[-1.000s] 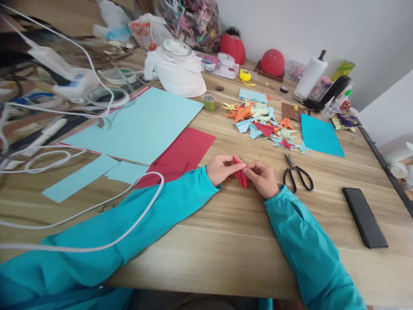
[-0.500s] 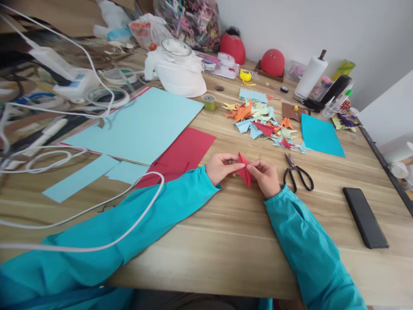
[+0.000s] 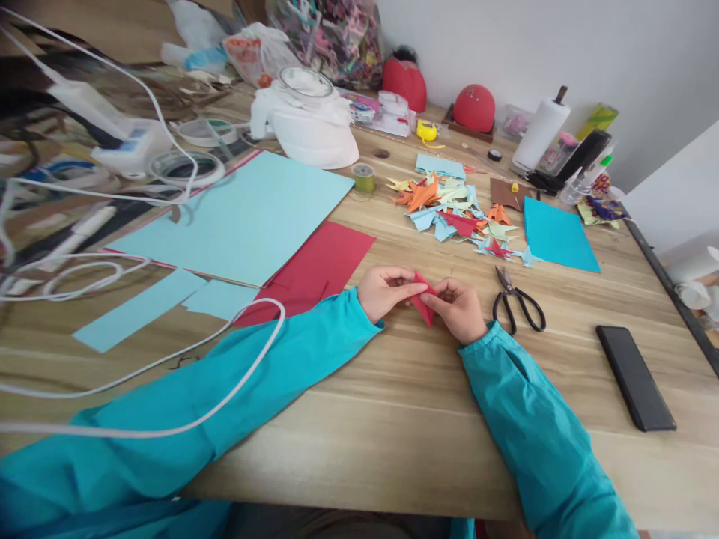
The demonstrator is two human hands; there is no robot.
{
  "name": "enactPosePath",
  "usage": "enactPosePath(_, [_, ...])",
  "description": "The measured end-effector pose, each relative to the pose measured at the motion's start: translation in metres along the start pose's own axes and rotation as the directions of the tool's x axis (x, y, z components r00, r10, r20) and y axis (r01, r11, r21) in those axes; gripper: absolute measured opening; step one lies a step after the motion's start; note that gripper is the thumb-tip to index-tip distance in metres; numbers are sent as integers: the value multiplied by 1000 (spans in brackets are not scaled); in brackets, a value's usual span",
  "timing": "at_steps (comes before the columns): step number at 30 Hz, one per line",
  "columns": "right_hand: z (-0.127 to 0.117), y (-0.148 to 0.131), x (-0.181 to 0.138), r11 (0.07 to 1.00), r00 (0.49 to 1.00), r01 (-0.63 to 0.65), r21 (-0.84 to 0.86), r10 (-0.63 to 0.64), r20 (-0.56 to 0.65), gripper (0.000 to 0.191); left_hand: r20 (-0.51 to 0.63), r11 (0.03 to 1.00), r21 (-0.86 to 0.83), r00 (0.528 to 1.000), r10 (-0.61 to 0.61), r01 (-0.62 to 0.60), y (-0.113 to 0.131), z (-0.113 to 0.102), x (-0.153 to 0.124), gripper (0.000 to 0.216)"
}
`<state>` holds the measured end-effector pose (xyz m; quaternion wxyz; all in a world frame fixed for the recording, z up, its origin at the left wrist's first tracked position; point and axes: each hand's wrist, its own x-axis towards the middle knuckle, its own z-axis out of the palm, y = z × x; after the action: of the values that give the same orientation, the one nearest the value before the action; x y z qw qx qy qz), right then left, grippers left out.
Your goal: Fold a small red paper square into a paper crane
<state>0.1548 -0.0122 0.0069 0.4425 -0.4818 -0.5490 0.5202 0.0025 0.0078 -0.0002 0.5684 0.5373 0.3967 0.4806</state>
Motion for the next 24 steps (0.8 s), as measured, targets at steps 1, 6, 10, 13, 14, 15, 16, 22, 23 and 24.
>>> enactPosePath(1, [0, 1, 0, 1000, 1000, 2, -10, -2, 2, 28, 2, 1000, 10, 1000, -1, 1, 0, 0, 0, 28])
enactPosePath(6, [-1, 3, 1, 1000, 1000, 10, -19, -10, 14, 27, 54, 994, 87, 997, 58, -62, 3, 0, -1, 21])
enactPosePath(10, [-1, 4, 1, 999, 999, 13, -36, -12, 38, 26, 68, 986, 122, 992, 104, -111, 2, 0, -1, 18])
enactPosePath(13, [-2, 3, 1, 998, 999, 22, -53, -20, 45, 25, 58, 989, 120, 995, 86, -92, 1, 0, -1, 22])
enactPosePath(14, [-1, 3, 1, 998, 999, 22, -53, -20, 47, 25, 55, 991, 108, 996, 76, -81, 1, 0, -1, 25])
enactPosePath(15, [-1, 2, 1, 998, 999, 21, -52, -18, 48, 26, 52, 993, 93, 996, 67, -72, 1, 0, -1, 27])
enactPosePath(16, [-1, 2, 1, 999, 999, 18, -51, -16, 49, 26, 47, 995, 77, 997, 61, -64, 2, 0, -1, 28])
enactPosePath(22, [0, 2, 1, 999, 999, -16, -47, 18, 46, 30, 35, 1000, -28, 999, -3, 4, 4, -2, 0, 33])
enactPosePath(23, [0, 2, 1, 999, 999, -21, -50, 24, 44, 30, 22, 999, -47, 1000, -19, 20, 3, -2, 0, 34])
enactPosePath(24, [0, 2, 1, 998, 999, -26, -53, 28, 44, 30, 7, 997, -63, 999, -32, 32, 2, -2, 1, 34])
